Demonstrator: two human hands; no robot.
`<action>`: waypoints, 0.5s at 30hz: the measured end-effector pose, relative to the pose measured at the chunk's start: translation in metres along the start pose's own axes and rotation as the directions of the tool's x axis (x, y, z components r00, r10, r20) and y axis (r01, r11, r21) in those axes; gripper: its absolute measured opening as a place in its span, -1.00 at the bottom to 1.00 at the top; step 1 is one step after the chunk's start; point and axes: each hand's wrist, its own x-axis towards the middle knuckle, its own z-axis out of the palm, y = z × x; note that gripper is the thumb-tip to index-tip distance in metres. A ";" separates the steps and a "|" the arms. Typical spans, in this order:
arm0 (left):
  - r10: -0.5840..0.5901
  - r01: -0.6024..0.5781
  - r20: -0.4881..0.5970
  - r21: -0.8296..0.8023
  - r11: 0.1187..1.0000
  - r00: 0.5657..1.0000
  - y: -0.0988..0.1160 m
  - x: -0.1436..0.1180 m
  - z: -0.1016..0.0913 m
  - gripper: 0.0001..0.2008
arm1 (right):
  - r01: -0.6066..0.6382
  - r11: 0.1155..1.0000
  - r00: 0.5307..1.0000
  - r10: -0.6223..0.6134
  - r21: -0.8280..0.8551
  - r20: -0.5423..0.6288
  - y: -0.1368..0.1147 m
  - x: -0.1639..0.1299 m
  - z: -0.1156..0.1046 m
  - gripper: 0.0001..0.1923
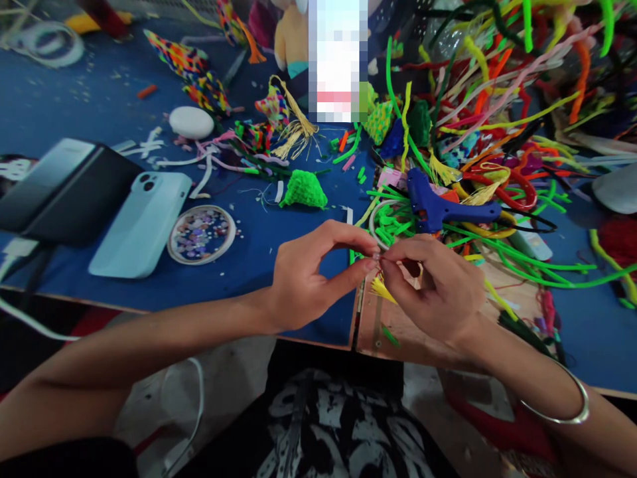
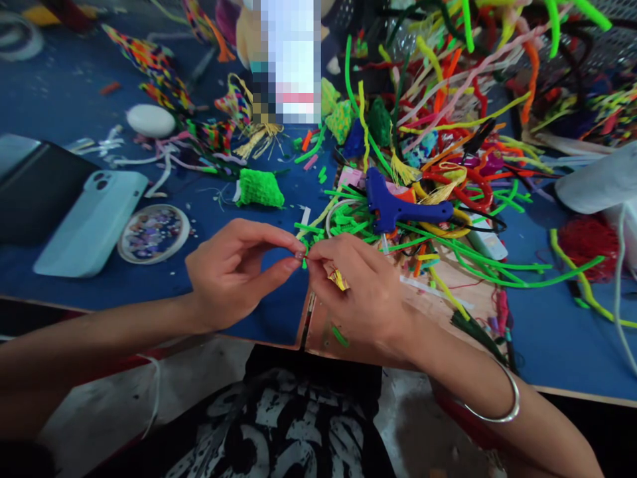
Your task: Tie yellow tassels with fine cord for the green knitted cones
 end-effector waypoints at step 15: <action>-0.006 0.007 0.017 -0.039 0.999 1.000 -0.001 0.000 0.001 -0.78 | 0.073 0.995 0.997 -0.073 -0.068 0.003 0.001 0.001 -0.001 -0.82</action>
